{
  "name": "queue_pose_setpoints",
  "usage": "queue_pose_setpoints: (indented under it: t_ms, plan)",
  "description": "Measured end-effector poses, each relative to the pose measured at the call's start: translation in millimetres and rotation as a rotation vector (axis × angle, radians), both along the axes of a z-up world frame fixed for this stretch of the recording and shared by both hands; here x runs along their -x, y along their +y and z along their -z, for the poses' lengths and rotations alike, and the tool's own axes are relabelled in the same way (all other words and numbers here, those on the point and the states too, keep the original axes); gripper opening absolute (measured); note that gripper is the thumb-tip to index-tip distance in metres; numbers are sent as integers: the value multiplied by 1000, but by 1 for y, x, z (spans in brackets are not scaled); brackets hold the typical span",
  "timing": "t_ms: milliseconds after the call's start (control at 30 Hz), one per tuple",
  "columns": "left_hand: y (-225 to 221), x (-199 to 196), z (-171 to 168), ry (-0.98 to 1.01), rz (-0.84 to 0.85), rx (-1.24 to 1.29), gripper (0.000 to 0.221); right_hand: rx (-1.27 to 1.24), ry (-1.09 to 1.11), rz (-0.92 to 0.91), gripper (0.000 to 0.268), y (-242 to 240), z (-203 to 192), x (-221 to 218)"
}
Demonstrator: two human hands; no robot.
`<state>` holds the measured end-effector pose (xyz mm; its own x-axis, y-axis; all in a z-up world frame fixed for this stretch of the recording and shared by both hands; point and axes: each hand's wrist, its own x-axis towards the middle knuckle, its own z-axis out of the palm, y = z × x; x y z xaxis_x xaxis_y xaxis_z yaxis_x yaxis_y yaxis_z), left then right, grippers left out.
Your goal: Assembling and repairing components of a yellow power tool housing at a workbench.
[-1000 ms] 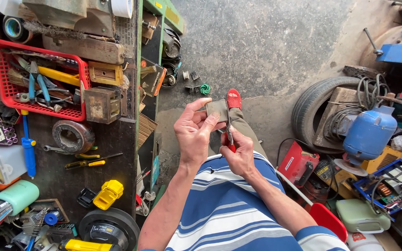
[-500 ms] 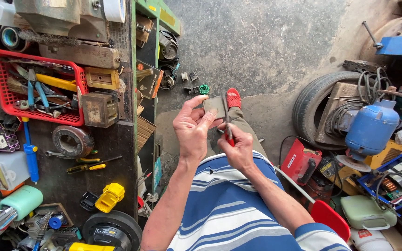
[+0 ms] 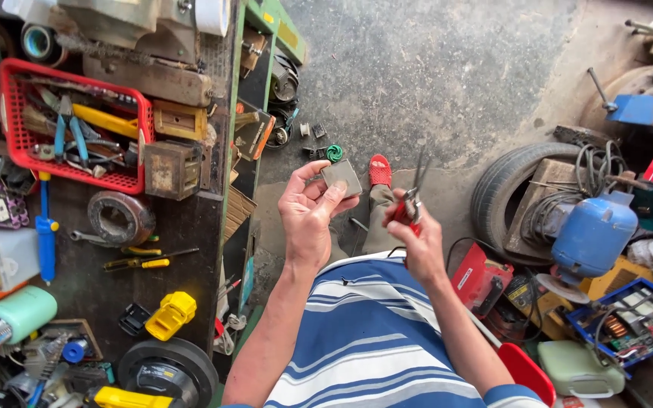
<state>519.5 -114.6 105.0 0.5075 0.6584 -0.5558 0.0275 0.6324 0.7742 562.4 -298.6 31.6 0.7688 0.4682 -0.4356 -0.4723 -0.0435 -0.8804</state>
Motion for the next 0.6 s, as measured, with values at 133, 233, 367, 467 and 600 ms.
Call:
queue_pose_setpoints:
  t_ms: [133, 233, 367, 467, 600]
  plan:
    - [1, 16, 9, -20, -56, -8, 35, 66, 49, -177, 59, 10, -3, 27]
    - [-3, 40, 33, -12, -119, -40, 36, 109, 35, -291, 56, 11, 7, 39]
    - [-12, 86, 32, 64, -288, -141, 40, 172, 39, -484, 47, 24, -9, 43]
    - [-15, 142, 4, 151, -277, -87, 31, 359, 43, -512, 47, 40, -21, 59]
    - [-25, 239, 2, 292, -393, -53, 38, 528, -61, -767, 48, 68, -33, 73]
